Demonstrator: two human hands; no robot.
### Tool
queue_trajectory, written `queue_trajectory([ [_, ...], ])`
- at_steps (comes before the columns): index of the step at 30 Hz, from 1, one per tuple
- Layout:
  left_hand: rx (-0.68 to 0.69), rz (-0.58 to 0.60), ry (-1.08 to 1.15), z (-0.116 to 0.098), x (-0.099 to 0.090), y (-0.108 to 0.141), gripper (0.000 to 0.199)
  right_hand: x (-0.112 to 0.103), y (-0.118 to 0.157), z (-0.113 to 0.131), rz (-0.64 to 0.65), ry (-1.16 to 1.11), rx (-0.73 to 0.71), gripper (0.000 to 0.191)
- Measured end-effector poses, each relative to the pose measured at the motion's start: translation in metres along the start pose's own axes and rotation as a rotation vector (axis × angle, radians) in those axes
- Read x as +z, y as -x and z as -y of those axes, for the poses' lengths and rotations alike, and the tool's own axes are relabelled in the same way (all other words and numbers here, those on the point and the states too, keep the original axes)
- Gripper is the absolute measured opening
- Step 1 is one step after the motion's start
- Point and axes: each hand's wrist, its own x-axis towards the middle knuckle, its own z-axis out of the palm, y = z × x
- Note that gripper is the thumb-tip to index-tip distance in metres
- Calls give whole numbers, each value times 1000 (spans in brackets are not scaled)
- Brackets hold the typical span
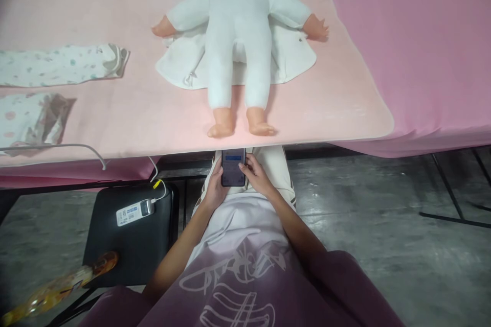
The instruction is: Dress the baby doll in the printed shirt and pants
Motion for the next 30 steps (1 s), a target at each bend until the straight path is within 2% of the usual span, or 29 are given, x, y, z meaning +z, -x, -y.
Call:
queue_trajectory([
  [9,21,-11,12,4,-2,-3,65,-4,5,3,22,-12,11,61],
  [15,49,-59,-5,4,-1,-5,68,-4,-1,-5,52,44,-26,72],
  [19,67,-71,-33,3,1,-5,68,-3,-3,-2,61,33,-32,70],
  [24,166,-135,-218,0,-7,-6,68,3,-3,5,14,68,-75,57],
  [27,230,-211,-386,-5,-16,-5,66,7,-6,7,-33,154,-95,52],
  [30,256,-245,-441,-9,-24,-2,64,11,-8,8,-34,281,-87,52],
])
